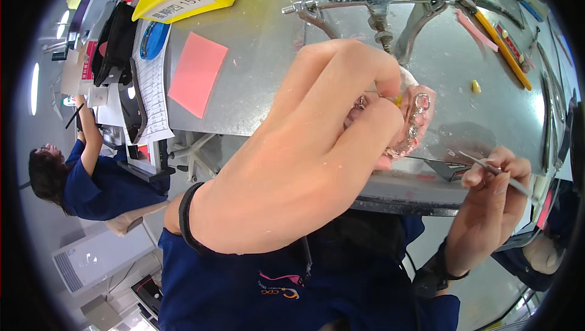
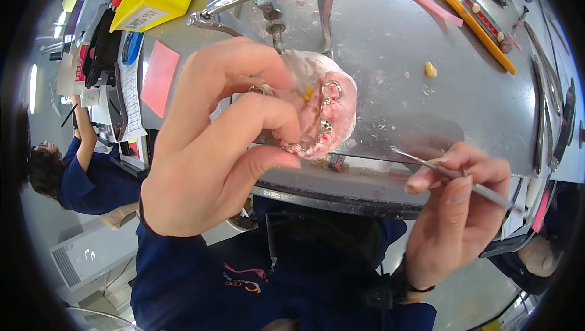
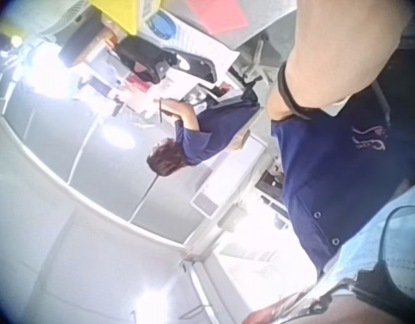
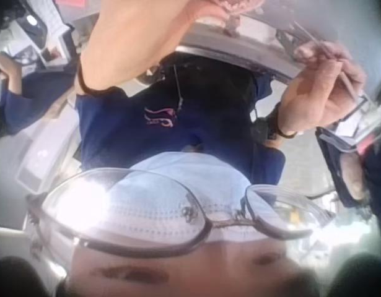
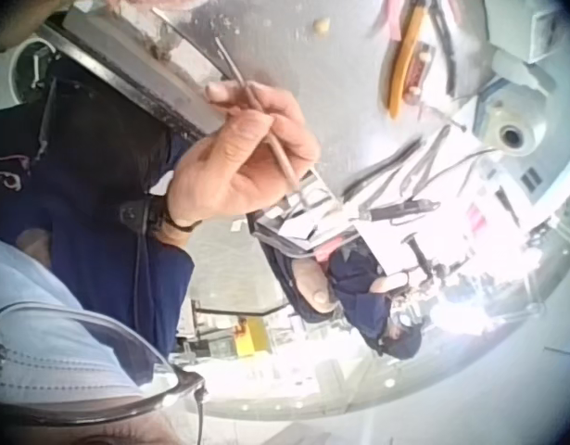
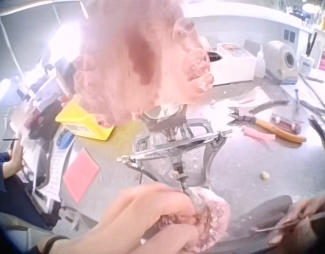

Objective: The recorder is adjusting a partial denture and applying material to a dental mold in a laboratory setting.

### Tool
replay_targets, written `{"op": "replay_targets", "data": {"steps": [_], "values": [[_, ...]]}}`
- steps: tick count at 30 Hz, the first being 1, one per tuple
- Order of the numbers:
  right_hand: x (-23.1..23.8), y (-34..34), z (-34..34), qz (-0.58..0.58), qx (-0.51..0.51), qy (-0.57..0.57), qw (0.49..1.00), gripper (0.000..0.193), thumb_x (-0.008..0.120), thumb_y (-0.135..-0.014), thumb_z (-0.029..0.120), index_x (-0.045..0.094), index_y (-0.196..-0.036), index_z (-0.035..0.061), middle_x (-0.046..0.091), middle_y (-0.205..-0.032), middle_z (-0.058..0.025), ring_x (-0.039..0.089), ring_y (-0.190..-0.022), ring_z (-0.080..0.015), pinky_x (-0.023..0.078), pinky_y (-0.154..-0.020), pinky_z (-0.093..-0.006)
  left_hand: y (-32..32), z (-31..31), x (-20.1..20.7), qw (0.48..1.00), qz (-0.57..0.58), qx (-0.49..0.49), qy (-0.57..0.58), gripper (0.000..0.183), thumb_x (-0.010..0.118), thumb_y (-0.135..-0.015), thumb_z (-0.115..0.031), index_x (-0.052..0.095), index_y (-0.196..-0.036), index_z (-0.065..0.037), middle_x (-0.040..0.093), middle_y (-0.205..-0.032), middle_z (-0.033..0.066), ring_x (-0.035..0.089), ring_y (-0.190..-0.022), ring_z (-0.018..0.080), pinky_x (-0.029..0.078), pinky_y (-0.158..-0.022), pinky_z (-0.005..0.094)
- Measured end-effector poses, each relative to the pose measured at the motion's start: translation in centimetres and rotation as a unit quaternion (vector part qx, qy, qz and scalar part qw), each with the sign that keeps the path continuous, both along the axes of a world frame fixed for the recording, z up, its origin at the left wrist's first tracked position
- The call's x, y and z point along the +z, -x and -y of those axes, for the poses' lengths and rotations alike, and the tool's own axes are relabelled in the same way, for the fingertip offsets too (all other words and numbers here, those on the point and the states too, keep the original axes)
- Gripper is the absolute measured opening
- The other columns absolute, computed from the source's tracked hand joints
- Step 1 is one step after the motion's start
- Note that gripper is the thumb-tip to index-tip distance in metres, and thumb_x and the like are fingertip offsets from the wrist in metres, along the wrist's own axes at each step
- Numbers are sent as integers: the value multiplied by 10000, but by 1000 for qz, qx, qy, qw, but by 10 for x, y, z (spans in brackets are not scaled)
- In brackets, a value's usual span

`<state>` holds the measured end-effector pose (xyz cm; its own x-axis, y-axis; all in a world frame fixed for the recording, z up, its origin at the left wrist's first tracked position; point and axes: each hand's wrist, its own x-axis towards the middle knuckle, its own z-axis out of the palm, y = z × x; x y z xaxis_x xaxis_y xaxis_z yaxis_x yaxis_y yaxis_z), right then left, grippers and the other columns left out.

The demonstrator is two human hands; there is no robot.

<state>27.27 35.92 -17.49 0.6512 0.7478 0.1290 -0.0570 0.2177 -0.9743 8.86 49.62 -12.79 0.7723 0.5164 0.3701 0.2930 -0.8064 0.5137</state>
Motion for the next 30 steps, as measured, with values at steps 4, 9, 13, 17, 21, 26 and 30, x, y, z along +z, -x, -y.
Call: {"op": "replay_targets", "data": {"steps": [4, 9, 13, 17, 21, 26, 30], "values": [[20, -33, 3, 105, 45, 102, 988, 398, 533, -1021, 185, 442, -1341, -34, 560, -902, -83, 523, -620, -91, 419, -591, -205, -2, 5, 7, 998, -44, 6, -43, 343, 797, -627, 2, 633, -926, -37, 532, -1176, 133, 537, -1064, 322, 514, -821, 394], [51, -69, -3, 253, 96, 237, 933, 443, 576, -974, 122, 485, -1382, -24, 568, -765, -5, 485, -583, -24, 320, -499, -162, -3, 9, 17, 996, -79, -18, -41, 344, 744, -651, 84, 593, -936, -36, 516, -1198, 131, 505, -1125, 352, 466, -894, 412], [53, -97, -25, 272, 68, 261, 924, 420, 678, -929, 101, 546, -1311, -11, 641, -794, -29, 541, -584, -50, 394, -502, -198, -6, 7, 27, 992, -115, -46, -26, 316, 689, -706, 108, 540, -947, -32, 493, -1223, 148, 457, -1173, 372, 439, -927, 406], [49, -120, -22, 426, -21, 187, 885, 359, 707, -920, 151, 598, -1219, -15, 654, -844, -81, 604, -616, -93, 462, -557, -248, -9, 4, 35, 991, -115, -65, 22, 263, 688, -735, 66, 523, -914, -32, 504, -1218, 154, 458, -1151, 369, 390, -982, 420], [70, -156, 2, 416, -99, 193, 883, 328, 695, -931, 192, 628, -1173, -20, 646, -809, -79, 603, -631, -111, 469, -576, -261, -10, 3, 42, 986, -135, -54, 74, 243, 692, -746, 58, 523, -898, -26, 523, -1191, 142, 474, -1144, 335, 397, -966, 395], [75, -183, 24, 470, -130, 325, 810, 383, 715, -913, 272, 642, -1140, -27, 675, -852, -141, 647, -745, -231, 508, -679, -344, -11, -2, 44, 984, -79, -32, 157, 228, 702, -760, 61, 540, -904, -11, 603, -1107, 131, 581, -1058, 275, 434, -924, 349], [53, -177, 28, 557, -45, 287, 778, 406, 722, -892, 269, 632, -1114, -58, 644, -977, -218, 617, -921, -359, 483, -838, -424, -1, 21, 44, 995, 65, 23, 73, 163, 709, -764, 69, 597, -861, -1, 663, -940, 132, 650, -884, 286, 501, -838, 351]]}}
